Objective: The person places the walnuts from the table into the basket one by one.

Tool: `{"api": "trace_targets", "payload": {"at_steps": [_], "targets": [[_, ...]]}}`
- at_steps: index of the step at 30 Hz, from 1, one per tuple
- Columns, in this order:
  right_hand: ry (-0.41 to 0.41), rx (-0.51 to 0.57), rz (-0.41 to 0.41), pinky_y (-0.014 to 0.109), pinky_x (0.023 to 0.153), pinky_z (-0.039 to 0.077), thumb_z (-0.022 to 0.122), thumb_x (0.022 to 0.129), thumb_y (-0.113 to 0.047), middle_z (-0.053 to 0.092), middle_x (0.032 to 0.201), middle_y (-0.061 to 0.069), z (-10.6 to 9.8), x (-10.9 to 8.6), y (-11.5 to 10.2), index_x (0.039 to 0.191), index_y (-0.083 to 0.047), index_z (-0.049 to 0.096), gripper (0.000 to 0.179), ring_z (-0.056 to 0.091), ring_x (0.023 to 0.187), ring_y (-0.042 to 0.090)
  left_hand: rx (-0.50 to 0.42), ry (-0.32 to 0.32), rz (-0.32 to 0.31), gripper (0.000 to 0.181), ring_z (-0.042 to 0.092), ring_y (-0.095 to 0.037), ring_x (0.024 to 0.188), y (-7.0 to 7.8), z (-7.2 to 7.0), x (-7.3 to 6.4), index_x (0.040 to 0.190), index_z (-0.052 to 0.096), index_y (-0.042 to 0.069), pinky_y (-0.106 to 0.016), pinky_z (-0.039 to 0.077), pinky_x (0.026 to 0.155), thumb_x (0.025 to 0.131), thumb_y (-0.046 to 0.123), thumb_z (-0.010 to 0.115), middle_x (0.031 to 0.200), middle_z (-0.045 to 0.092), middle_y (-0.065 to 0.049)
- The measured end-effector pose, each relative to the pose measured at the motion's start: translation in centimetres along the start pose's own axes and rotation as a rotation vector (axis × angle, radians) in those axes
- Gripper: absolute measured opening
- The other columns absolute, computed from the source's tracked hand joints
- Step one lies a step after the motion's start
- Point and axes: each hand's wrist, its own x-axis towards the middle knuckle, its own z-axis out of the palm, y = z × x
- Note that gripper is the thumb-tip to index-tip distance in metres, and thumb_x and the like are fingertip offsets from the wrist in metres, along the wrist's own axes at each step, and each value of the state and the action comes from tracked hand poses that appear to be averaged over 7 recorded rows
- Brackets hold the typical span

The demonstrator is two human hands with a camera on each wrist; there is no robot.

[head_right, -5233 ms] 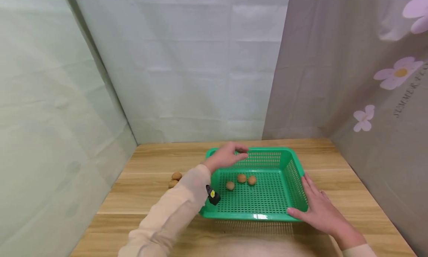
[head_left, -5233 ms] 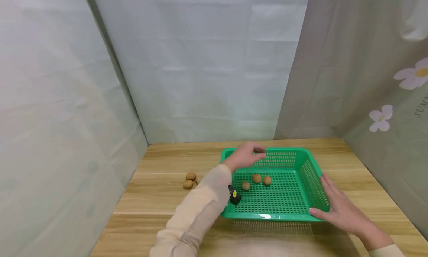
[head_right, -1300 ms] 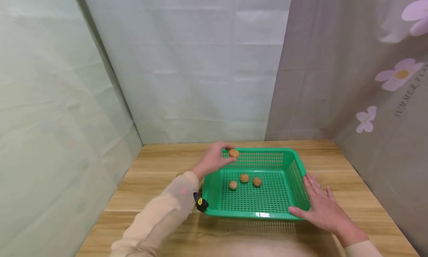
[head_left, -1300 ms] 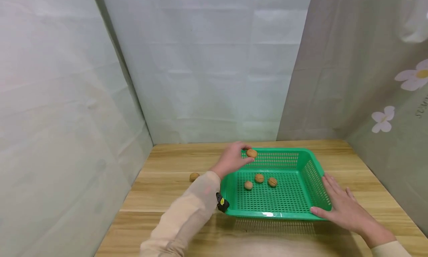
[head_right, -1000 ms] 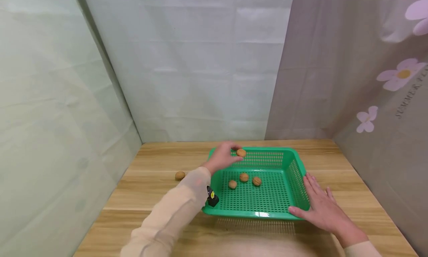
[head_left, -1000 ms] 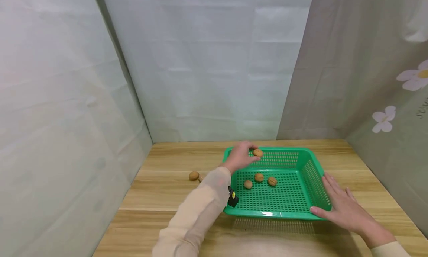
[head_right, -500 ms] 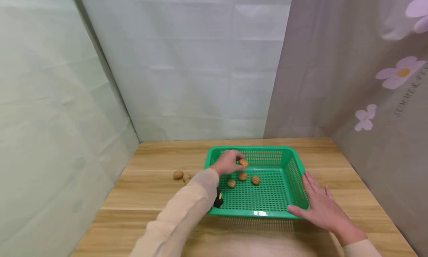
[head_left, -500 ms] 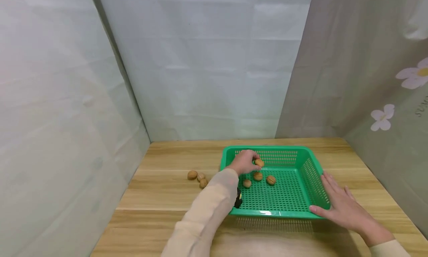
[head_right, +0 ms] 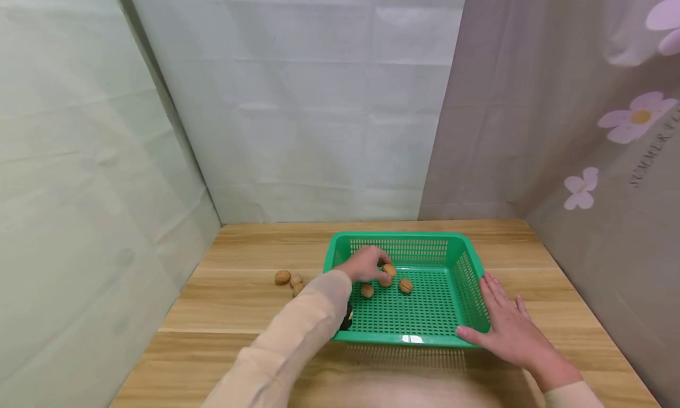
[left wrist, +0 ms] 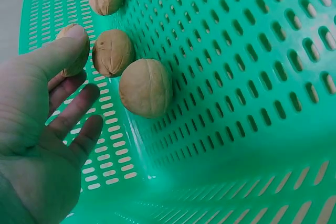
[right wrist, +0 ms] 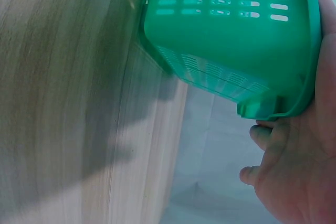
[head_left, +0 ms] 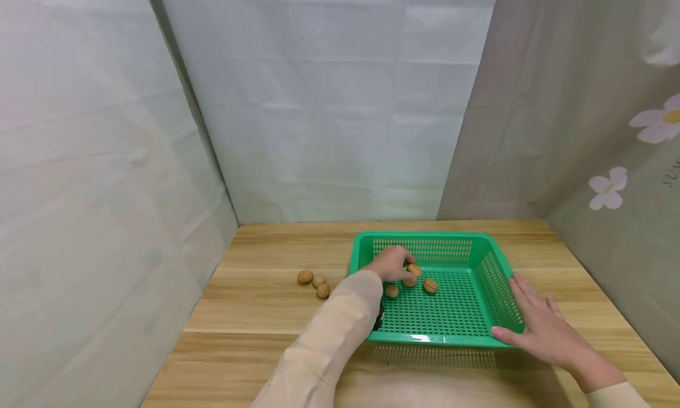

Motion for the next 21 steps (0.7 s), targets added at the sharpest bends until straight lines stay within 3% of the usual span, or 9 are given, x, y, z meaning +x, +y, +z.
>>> {"api": "trace_targets", "payload": {"at_steps": [10, 18, 21], "targets": [[-0.007, 0.007, 0.004, 0.062, 0.097, -0.013, 0.067, 0.079, -0.047, -0.005, 0.152, 0.007, 0.01, -0.03, 0.06, 0.147, -0.004, 0.004, 0.102, 0.004, 0.135, 0.037, 0.072, -0.055, 0.038, 0.045, 0.054, -0.005, 0.097, 0.71, 0.04, -0.4, 0.117, 0.063, 0.019, -0.022, 0.046, 0.077, 0.076, 0.034, 0.075, 0.109, 0.059, 0.011], [-0.009, 0.01, 0.004, 0.06, 0.098, -0.014, 0.067, 0.079, -0.045, -0.006, 0.152, 0.006, -0.03, -0.09, 0.04, 0.147, -0.003, 0.003, 0.102, 0.004, 0.135, 0.037, 0.02, -0.055, 0.035, 0.044, 0.053, -0.004, 0.099, 0.65, 0.21, -0.23, 0.116, 0.064, 0.019, -0.02, 0.045, 0.079, 0.076, 0.034, 0.075, 0.107, 0.059, 0.013], [-0.01, 0.014, 0.004, 0.061, 0.098, -0.014, 0.067, 0.079, -0.045, -0.006, 0.152, 0.006, -0.03, -0.09, 0.06, 0.147, -0.003, 0.003, 0.101, 0.003, 0.136, 0.036, -0.049, -0.035, 0.051, 0.044, 0.053, -0.006, 0.101, 0.86, -0.23, -0.37, 0.117, 0.063, 0.016, -0.021, 0.045, 0.079, 0.077, 0.032, 0.074, 0.109, 0.059, 0.011]]}}
